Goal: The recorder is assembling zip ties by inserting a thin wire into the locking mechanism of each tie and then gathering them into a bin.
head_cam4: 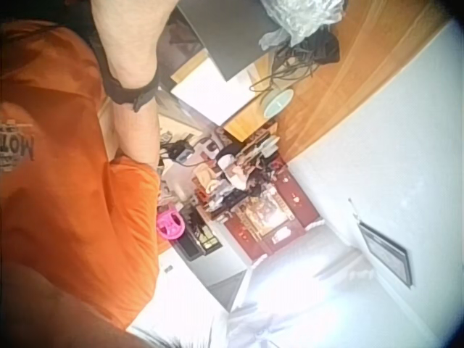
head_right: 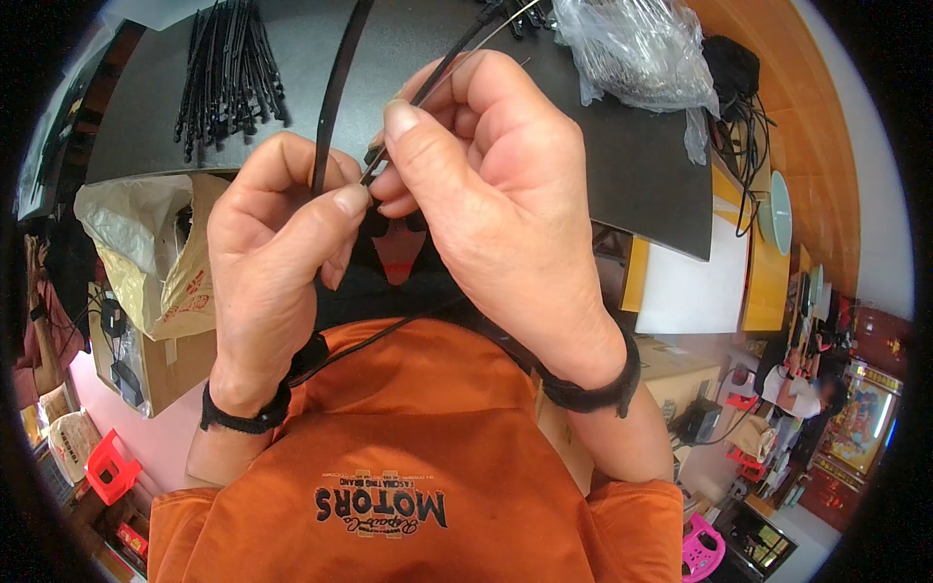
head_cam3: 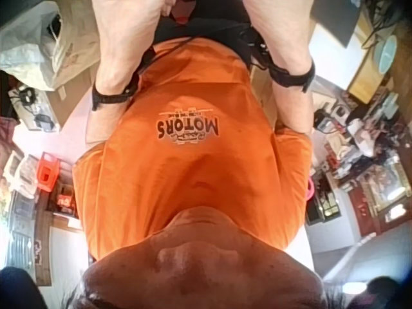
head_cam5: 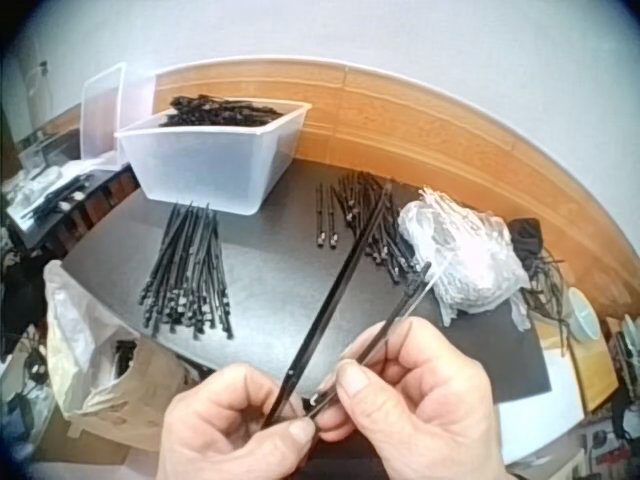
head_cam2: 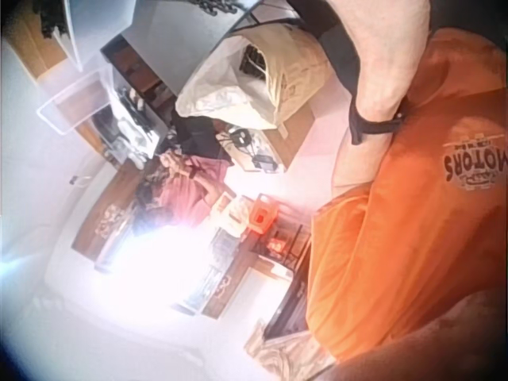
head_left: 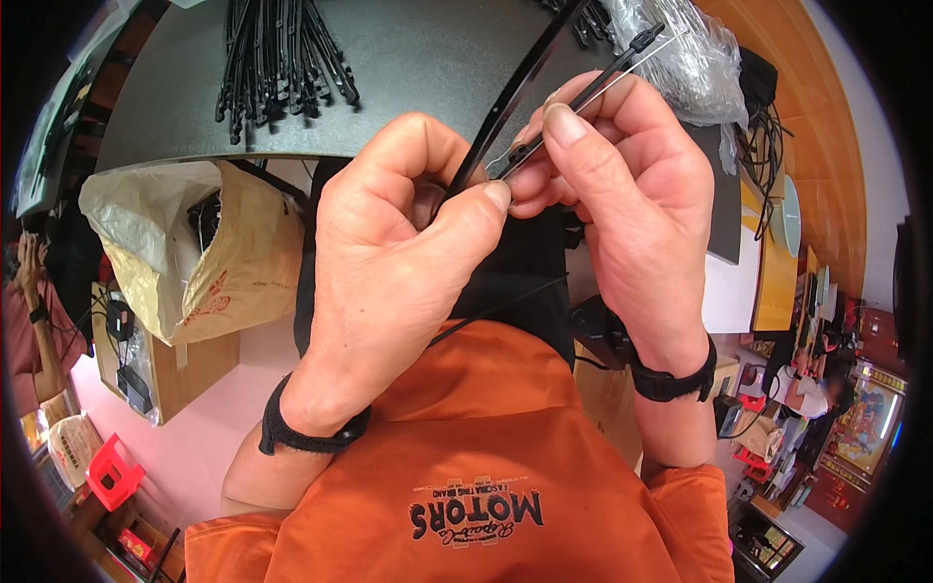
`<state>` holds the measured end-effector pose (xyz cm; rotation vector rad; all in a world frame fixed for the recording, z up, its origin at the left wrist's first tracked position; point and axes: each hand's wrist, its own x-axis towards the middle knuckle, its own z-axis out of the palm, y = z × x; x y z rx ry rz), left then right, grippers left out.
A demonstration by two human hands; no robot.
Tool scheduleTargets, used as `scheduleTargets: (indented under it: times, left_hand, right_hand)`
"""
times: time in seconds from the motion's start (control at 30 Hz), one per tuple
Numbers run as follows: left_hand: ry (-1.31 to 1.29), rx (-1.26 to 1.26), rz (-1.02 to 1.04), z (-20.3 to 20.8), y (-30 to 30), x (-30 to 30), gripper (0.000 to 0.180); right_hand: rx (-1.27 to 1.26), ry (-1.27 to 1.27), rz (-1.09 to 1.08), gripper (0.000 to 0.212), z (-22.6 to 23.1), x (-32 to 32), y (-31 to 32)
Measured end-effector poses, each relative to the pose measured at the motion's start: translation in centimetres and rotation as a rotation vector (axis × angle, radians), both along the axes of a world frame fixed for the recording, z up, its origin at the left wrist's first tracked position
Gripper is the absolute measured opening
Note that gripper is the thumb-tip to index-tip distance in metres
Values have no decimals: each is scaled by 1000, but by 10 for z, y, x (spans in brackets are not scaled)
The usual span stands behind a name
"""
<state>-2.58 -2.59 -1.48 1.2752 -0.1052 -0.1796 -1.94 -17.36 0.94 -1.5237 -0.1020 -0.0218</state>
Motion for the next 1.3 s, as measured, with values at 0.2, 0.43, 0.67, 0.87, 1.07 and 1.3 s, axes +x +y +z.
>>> scheduleTargets:
  times: [0.2, 0.43, 0.67, 0.87, 1.07, 1.3]
  left_hand:
    - [11, 23, 36, 4, -4, -3, 7]
    - [77, -23, 18, 5, -6, -5, 6]
    - [177, -36, -58, 10, -3, -3, 6]
    - [222, -78, -58, 7, -2, -3, 7]
    - [310, -63, -130, 9, 2, -2, 10]
    - [54, 45, -313, 5, 5, -3, 24]
  right_hand:
    - [-28, -29, 0, 17, -3, -1, -3]
    - [-60, -68, 0, 15, -4, -4, -5]
    - [-205, -107, -5, 14, -4, -9, -8]
    - [-75, -120, 39, 11, -2, -12, -5]
    - [-86, -74, 43, 12, -6, -8, -11]
    - [-121, -70, 42, 12, 5, 2, -10]
